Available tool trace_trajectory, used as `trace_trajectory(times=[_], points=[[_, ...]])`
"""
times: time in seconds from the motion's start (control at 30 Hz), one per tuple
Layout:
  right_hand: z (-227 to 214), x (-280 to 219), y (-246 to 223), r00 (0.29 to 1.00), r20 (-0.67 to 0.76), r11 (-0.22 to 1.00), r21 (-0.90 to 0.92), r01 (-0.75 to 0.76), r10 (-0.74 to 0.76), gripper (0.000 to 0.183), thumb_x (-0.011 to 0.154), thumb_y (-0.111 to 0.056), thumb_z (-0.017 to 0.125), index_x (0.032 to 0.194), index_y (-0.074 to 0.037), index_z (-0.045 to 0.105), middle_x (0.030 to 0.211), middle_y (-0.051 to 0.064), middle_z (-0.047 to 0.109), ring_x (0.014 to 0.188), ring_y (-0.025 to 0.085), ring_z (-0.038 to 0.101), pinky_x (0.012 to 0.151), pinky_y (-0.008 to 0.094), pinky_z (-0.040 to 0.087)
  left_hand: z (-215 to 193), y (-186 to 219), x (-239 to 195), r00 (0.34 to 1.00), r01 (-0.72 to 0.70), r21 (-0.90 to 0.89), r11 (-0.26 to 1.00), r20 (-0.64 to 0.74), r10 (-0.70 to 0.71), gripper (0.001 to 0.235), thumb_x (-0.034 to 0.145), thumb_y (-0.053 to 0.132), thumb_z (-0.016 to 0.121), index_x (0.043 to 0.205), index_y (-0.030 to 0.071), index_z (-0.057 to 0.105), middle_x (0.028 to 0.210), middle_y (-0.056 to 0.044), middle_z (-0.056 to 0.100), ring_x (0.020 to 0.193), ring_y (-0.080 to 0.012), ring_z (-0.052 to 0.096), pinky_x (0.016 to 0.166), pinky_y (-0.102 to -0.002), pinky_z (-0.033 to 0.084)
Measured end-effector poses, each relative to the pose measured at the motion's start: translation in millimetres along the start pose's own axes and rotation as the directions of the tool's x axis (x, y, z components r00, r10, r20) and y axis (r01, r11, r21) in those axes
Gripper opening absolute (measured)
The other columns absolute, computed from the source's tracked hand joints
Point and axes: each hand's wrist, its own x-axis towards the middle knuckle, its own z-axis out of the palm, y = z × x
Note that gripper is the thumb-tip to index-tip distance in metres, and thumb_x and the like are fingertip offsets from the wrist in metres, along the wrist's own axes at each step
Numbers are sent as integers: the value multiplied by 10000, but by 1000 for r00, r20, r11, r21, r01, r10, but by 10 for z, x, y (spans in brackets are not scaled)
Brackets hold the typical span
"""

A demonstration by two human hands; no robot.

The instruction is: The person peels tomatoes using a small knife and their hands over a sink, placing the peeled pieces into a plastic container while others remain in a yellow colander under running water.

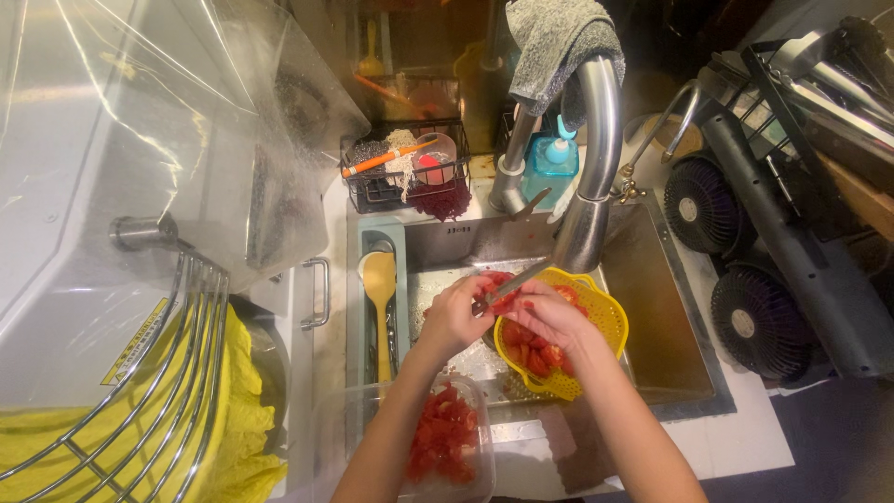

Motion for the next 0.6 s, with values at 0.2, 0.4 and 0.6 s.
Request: trace_trajectory(times=[0.2,0.4,0.6], points=[[23,-35,-36,1000,-10,1000,-9,-14,14,427,908,148,426,1302,78,576,1245,172,672,1153,236,670,1061,376,517,-48,62,-2,1000,-7,-121,993,16,9,364,825,146,719,1169,28,711,1021,-154,746,865,-273,770,747,-355,613],[-178,23,166,996,-80,998,-31,-51,48,348,917,126,419,1233,77,556,1185,197,673,1108,254,683,1016,365,549,-65,111,53,998,28,50,998,62,-31,415,808,221,762,1198,81,745,987,-141,740,794,-273,742,735,-368,582],[-325,63,297,994,-103,999,1,-40,40,304,916,124,432,1196,68,536,1143,186,668,1071,259,685,969,374,565,-13,22,31,997,51,85,995,53,-55,425,780,249,773,1165,70,745,967,-123,732,770,-281,713,696,-380,559]])
